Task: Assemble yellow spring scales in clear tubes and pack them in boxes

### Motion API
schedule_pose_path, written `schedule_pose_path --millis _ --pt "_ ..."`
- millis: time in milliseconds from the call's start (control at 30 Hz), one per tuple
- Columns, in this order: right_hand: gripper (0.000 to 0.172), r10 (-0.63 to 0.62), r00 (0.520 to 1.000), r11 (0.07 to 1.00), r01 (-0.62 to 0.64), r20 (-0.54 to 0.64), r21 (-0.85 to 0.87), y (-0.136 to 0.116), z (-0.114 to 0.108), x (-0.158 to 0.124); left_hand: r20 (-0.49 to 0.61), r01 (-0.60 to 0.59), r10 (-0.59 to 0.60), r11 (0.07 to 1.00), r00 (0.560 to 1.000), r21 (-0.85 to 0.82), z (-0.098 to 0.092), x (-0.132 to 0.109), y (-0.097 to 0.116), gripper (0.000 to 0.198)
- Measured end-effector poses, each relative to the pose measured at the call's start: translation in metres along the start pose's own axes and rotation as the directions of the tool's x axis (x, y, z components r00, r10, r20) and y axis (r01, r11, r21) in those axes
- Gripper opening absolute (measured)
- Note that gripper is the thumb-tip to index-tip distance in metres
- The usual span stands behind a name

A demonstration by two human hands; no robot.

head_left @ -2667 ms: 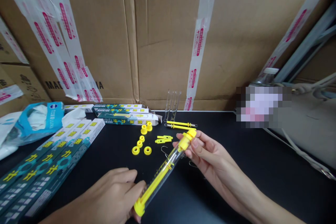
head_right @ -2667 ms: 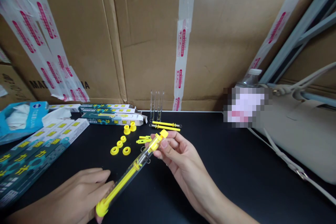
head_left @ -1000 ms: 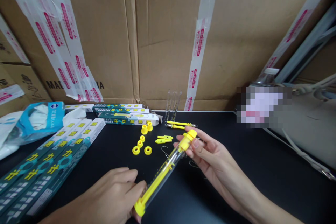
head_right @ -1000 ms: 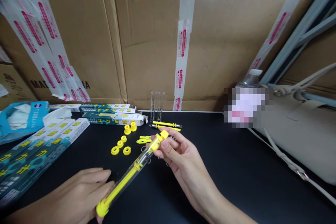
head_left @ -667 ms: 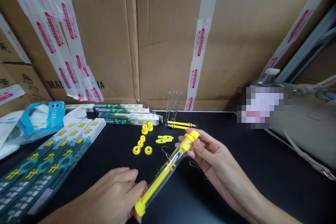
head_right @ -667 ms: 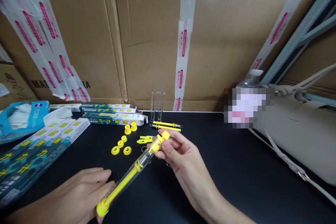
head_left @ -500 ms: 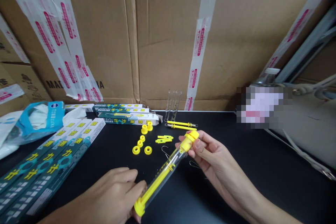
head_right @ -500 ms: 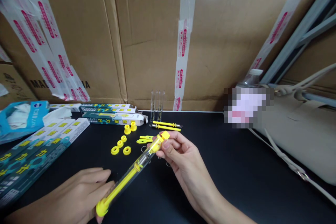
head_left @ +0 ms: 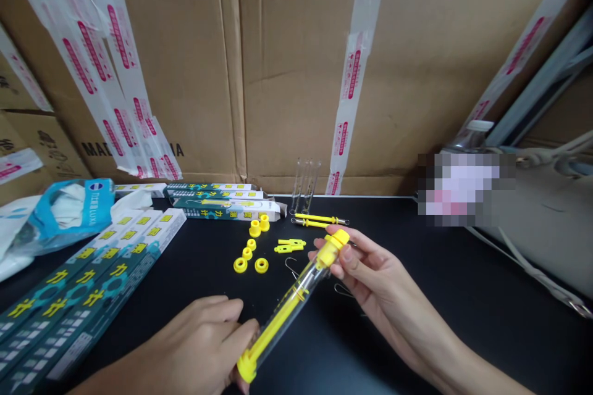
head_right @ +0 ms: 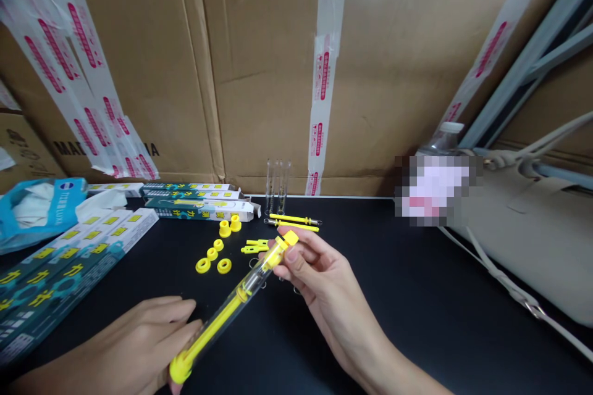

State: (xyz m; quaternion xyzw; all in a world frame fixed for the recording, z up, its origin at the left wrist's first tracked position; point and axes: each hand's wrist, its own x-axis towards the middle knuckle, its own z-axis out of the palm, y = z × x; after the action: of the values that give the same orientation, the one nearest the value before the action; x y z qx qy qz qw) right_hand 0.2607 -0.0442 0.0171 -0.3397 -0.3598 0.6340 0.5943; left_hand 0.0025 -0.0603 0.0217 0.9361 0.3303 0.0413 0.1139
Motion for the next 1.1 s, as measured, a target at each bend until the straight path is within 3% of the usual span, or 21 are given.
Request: schedule_pose_path --millis 233,467,633,933,1100 --pt "0.012 0.008 1.000 1.000 -0.008 -0.003 0.015 0.0023 -0.0007 0.0026 0.059 0.044 -0.044 0.999 0.997 0.004 -0.0004 0.0032 0.0024 0.025" --pt "0.012 0.018 1.000 0.999 -0.017 -0.010 0.027 0.0013 0.0001 0.0017 -0.017 -0.004 0.004 1.000 1.000 -0.007 -0.0020 0.0023 0.0009 0.025" --pt "0.039 0.020 1.000 0.999 -0.019 -0.017 0.045 -0.0001 0.0004 0.0013 0.019 0.013 -0.012 1.000 1.000 -0.025 0.0010 0.0057 0.0006 0.021" --pt "0.017 -0.015 1.000 1.000 0.015 0.008 -0.004 0.0031 -0.0017 0.0022 0.002 0.015 -0.015 1.000 1.000 0.003 0.0001 0.0013 0.0011 0.019" --pt "0.019 -0.002 1.000 1.000 0.002 -0.022 -0.012 0.0023 -0.0010 0.0024 -0.012 0.010 -0.010 1.000 1.000 -0.002 -0.0011 -0.0001 0.0010 0.022"
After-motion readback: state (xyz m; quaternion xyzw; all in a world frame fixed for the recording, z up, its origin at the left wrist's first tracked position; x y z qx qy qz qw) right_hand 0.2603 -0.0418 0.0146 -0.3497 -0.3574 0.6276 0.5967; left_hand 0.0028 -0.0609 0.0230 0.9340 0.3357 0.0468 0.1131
